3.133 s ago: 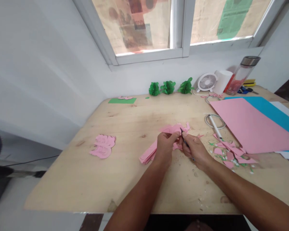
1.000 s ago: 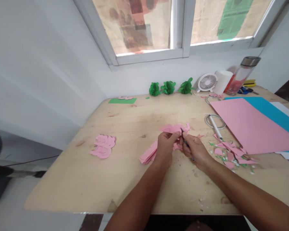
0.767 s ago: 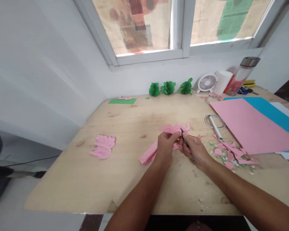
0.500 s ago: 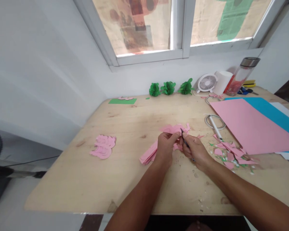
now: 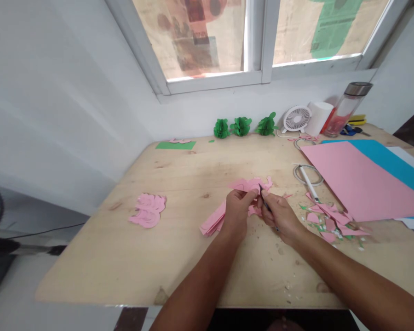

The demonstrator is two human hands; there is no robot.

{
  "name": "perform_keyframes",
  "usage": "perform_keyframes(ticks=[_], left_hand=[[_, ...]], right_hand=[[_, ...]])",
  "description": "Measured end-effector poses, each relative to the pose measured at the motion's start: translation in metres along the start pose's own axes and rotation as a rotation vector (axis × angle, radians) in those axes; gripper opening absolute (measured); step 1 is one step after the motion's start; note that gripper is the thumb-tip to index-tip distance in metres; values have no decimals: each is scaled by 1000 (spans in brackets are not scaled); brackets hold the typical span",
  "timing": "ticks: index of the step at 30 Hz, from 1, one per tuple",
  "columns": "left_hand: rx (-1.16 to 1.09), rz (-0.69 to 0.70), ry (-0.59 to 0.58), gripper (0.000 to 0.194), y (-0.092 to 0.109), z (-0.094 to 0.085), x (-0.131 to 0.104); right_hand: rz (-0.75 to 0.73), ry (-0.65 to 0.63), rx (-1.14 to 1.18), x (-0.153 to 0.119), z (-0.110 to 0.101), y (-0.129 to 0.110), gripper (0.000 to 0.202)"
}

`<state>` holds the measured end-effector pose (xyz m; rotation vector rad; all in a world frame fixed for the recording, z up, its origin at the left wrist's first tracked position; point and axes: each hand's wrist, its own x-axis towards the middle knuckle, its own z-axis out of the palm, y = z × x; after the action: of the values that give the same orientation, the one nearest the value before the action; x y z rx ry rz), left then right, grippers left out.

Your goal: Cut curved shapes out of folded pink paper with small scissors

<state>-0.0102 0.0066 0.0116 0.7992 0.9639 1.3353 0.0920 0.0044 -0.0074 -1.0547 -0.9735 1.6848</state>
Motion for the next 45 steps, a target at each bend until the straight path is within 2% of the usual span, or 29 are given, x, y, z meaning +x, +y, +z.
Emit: perform_keyframes(ticks=[45], left_hand=[[-4,5,-6,22,-2,-1,1]], right_hand=[[-15,2,-14,0,1,-1,38]])
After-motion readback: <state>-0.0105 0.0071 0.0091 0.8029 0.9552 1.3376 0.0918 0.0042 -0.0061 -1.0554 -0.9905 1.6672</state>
